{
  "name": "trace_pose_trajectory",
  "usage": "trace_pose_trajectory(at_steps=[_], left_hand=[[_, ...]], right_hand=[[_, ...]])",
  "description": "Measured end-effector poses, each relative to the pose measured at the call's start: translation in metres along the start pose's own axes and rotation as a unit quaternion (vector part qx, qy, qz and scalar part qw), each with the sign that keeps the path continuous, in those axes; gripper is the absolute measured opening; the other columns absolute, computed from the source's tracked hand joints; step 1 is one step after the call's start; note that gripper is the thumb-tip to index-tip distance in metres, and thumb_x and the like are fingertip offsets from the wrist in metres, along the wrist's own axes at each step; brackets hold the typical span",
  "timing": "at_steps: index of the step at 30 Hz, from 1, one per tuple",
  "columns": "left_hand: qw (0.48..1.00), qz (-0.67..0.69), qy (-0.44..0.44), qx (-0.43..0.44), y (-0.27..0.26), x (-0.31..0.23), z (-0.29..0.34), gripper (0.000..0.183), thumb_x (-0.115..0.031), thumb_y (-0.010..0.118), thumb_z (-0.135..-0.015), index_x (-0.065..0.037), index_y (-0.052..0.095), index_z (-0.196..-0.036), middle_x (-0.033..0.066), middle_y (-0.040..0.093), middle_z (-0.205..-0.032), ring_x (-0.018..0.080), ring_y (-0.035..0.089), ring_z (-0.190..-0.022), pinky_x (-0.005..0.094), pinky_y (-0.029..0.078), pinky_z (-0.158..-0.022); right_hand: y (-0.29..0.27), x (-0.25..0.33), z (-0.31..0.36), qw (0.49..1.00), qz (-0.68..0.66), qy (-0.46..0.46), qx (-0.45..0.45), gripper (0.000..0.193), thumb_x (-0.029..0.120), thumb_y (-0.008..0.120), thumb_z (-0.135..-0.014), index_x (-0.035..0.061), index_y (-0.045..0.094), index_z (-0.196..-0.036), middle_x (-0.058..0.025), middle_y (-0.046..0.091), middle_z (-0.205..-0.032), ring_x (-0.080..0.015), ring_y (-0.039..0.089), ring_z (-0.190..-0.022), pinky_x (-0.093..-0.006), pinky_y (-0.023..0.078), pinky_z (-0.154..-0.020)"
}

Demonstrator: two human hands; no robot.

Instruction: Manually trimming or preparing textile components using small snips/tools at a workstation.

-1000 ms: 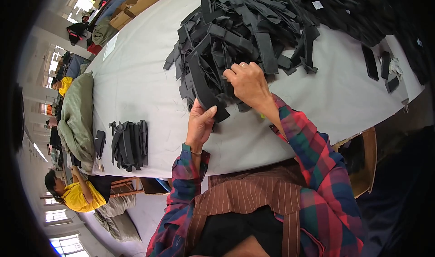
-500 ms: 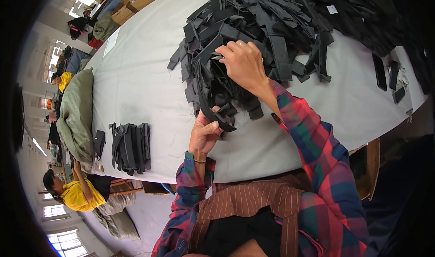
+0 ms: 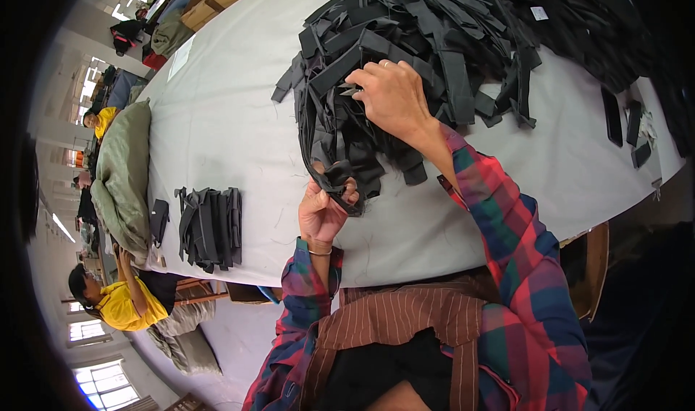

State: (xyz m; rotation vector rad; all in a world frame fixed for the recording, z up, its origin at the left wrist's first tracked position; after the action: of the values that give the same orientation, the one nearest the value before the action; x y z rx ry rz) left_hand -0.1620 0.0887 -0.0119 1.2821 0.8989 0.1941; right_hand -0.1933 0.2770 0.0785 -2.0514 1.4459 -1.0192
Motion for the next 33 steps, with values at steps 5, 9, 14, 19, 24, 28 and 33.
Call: trace_pose_trajectory(at_steps=[5,9,14,19,24,28,33], left_hand=[[0.999,0.032,-0.005,0.029,0.003,0.005,-0.002,0.042,-0.010,0.075,-0.076,-0.015,0.048,-0.108,0.0021,0.054,-0.116,0.0263,0.053,-0.092,0.0376,0.046,-0.077],[0.996,0.069,-0.004,0.050,0.009,0.005,-0.004,0.038,-0.008,0.074,-0.077,-0.016,0.045,-0.100,0.0002,0.051,-0.111,0.0232,0.047,-0.089,0.0329,0.043,-0.071],[0.996,0.080,-0.013,0.039,0.015,0.008,-0.004,0.038,-0.004,0.073,-0.077,-0.016,0.043,-0.097,-0.0011,0.049,-0.107,0.0228,0.045,-0.089,0.0308,0.041,-0.067],[0.995,0.085,-0.027,0.044,0.020,0.012,-0.007,0.039,-0.004,0.073,-0.077,-0.017,0.043,-0.097,-0.0008,0.049,-0.108,0.0227,0.044,-0.090,0.0307,0.041,-0.067],[0.997,0.040,-0.026,0.068,0.025,0.010,-0.006,0.034,-0.005,0.074,-0.076,-0.013,0.046,-0.093,0.0017,0.051,-0.110,0.0242,0.052,-0.090,0.0331,0.047,-0.071],[0.999,-0.038,-0.030,0.019,0.020,0.005,0.021,0.034,-0.002,0.074,-0.071,-0.009,0.052,-0.096,0.0045,0.052,-0.112,0.0228,0.060,-0.092,0.0363,0.051,-0.078],[0.987,-0.115,-0.101,-0.049,0.018,0.011,0.054,0.052,-0.001,0.071,-0.074,-0.007,0.052,-0.122,0.0024,0.057,-0.113,0.0141,0.058,-0.100,0.0307,0.047,-0.089]], right_hand=[[0.003,0.000,0.006,0.999,-0.028,0.023,0.008,0.016,0.013,0.071,-0.072,0.0110,0.067,-0.087,-0.0026,0.062,-0.077,-0.0228,0.060,-0.077,-0.0364,0.043,-0.066],[-0.004,0.006,0.006,0.999,-0.050,0.012,-0.010,0.019,0.012,0.070,-0.073,0.0125,0.067,-0.092,-0.0018,0.061,-0.078,-0.0231,0.058,-0.075,-0.0358,0.043,-0.066],[-0.002,0.015,0.007,0.999,-0.018,-0.025,-0.010,0.020,0.011,0.070,-0.071,0.0123,0.067,-0.091,-0.0009,0.060,-0.078,-0.0215,0.058,-0.076,-0.0345,0.042,-0.066],[0.000,0.020,0.005,0.999,0.019,-0.034,-0.014,0.020,0.011,0.070,-0.070,0.0124,0.067,-0.090,-0.0006,0.058,-0.076,-0.0206,0.057,-0.076,-0.0335,0.040,-0.065],[0.013,0.025,0.001,0.998,0.027,-0.063,-0.009,0.006,0.013,0.063,-0.076,0.0112,0.064,-0.081,-0.0028,0.058,-0.070,-0.0217,0.059,-0.071,-0.0351,0.041,-0.062],[-0.003,0.021,0.007,0.995,-0.092,0.036,-0.033,0.008,0.015,0.063,-0.077,0.0127,0.068,-0.083,-0.0040,0.065,-0.076,-0.0244,0.063,-0.074,-0.0367,0.047,-0.064],[-0.018,0.017,0.053,0.937,-0.261,0.224,0.066,0.024,0.009,0.068,-0.076,0.0067,0.066,-0.099,-0.0076,0.066,-0.084,-0.0201,0.061,-0.071,-0.0292,0.047,-0.066]])
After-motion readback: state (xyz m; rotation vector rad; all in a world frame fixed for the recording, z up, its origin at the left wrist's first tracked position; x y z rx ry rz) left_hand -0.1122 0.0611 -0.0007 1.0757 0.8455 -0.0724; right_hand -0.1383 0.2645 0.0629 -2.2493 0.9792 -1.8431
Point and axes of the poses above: each hand's wrist, its own z-axis away from the middle knuckle, its own y-axis out of the palm, x = y × z, the point moved 5 cm from there along -z, towards the middle knuckle
